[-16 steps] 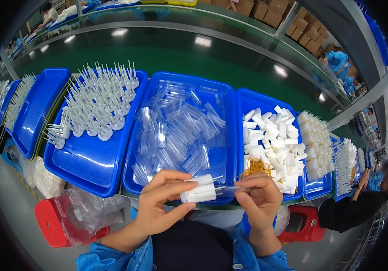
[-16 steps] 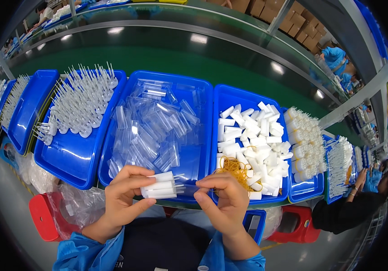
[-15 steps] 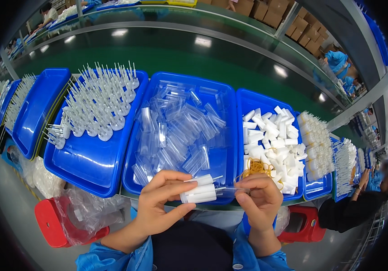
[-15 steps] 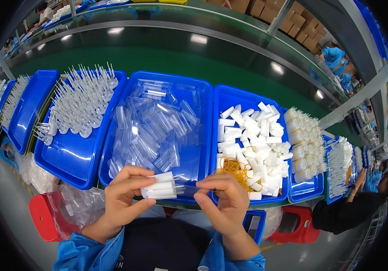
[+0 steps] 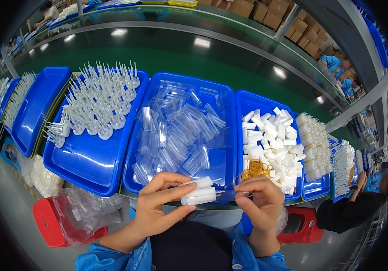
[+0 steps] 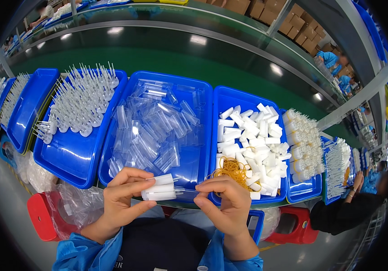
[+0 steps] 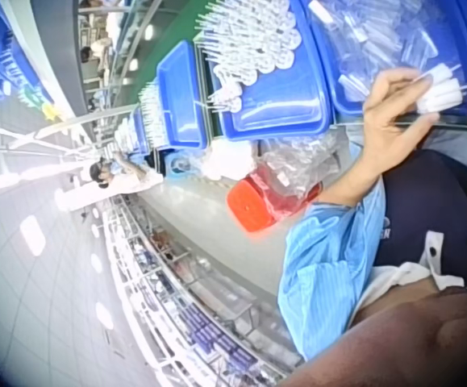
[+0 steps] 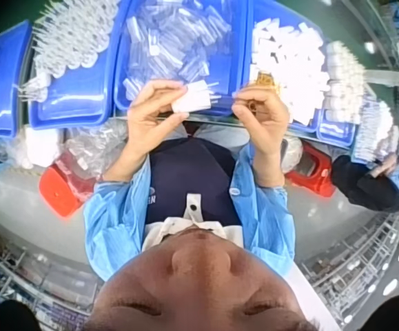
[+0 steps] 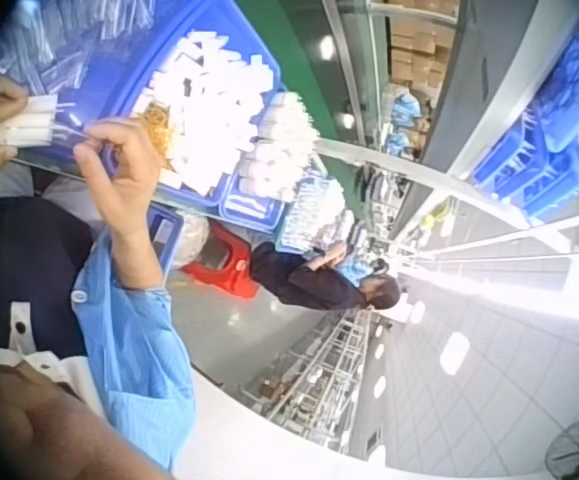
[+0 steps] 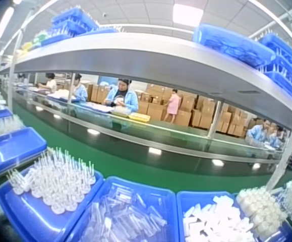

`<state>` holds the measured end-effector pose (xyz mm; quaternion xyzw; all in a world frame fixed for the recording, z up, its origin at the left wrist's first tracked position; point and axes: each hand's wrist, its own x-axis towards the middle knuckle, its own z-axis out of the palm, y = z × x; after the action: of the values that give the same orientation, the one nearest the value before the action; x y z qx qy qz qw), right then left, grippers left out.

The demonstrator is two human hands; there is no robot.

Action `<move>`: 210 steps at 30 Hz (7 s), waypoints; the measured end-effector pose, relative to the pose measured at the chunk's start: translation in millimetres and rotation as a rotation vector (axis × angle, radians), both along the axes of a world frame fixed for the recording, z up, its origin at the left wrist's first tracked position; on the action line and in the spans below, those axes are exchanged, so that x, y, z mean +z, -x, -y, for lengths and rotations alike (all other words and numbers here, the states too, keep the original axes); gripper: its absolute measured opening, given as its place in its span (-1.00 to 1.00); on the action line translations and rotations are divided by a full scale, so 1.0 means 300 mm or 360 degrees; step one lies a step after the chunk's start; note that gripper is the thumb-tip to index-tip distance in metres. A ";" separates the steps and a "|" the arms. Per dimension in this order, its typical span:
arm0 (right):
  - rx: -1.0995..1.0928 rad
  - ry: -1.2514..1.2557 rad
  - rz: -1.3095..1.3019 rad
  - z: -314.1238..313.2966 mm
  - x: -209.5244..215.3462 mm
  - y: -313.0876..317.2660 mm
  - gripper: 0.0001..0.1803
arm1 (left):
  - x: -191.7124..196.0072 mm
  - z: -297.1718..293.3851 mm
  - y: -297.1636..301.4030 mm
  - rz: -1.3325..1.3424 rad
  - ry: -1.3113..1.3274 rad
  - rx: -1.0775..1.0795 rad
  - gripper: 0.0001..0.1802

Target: The person assembles small white plastic components by inserting clear cylindrical pieces into white bases and securing them with rubber bands. The person handles the components one at a time, placing finished units into a blue tray.

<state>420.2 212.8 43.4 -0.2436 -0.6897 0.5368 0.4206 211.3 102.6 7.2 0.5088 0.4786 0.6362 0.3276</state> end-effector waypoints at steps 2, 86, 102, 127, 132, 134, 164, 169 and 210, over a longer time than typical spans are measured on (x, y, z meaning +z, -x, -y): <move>-0.0004 -0.0009 0.0003 0.000 -0.002 -0.001 -0.75 | 0.007 0.002 0.000 0.0004 0.0013 -0.0011 -0.55; -0.0027 0.0011 -0.0234 -0.009 -0.049 0.058 -0.78 | -0.002 0.012 0.016 0.0044 -0.0101 0.0084 -0.56; 0.0045 -0.0040 0.0000 -0.012 -0.026 0.052 -0.81 | -0.003 -0.007 0.014 -0.0079 -0.0118 0.0026 -0.57; -0.0617 -0.0590 0.0671 0.090 -0.097 0.191 0.08 | -0.047 -0.046 -0.065 -0.0828 -0.0445 0.0605 -0.53; -0.0756 -0.0965 0.0717 0.106 -0.113 0.205 -0.17 | -0.053 -0.057 -0.067 -0.0859 -0.0535 0.0716 -0.51; -0.0879 -0.1110 0.0649 0.105 -0.109 0.224 -0.26 | -0.059 -0.063 -0.062 -0.0867 -0.0541 0.0748 -0.52; -0.0081 -0.0008 -0.0010 -0.033 -0.112 0.044 -0.71 | -0.037 -0.015 0.034 0.0131 -0.0185 0.0262 -0.53; -0.0054 0.0092 -0.0139 -0.030 -0.120 0.037 -0.69 | -0.022 -0.020 0.012 0.0091 -0.0112 0.0164 -0.55; -0.0196 -0.0110 0.0004 0.008 -0.062 0.065 -0.81 | -0.034 -0.009 0.012 -0.0143 -0.0027 0.0140 -0.53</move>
<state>400.7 210.4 24.8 -0.2716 -0.6921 0.4854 0.4601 207.8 105.2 -3.0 0.5180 0.5094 0.6304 0.2732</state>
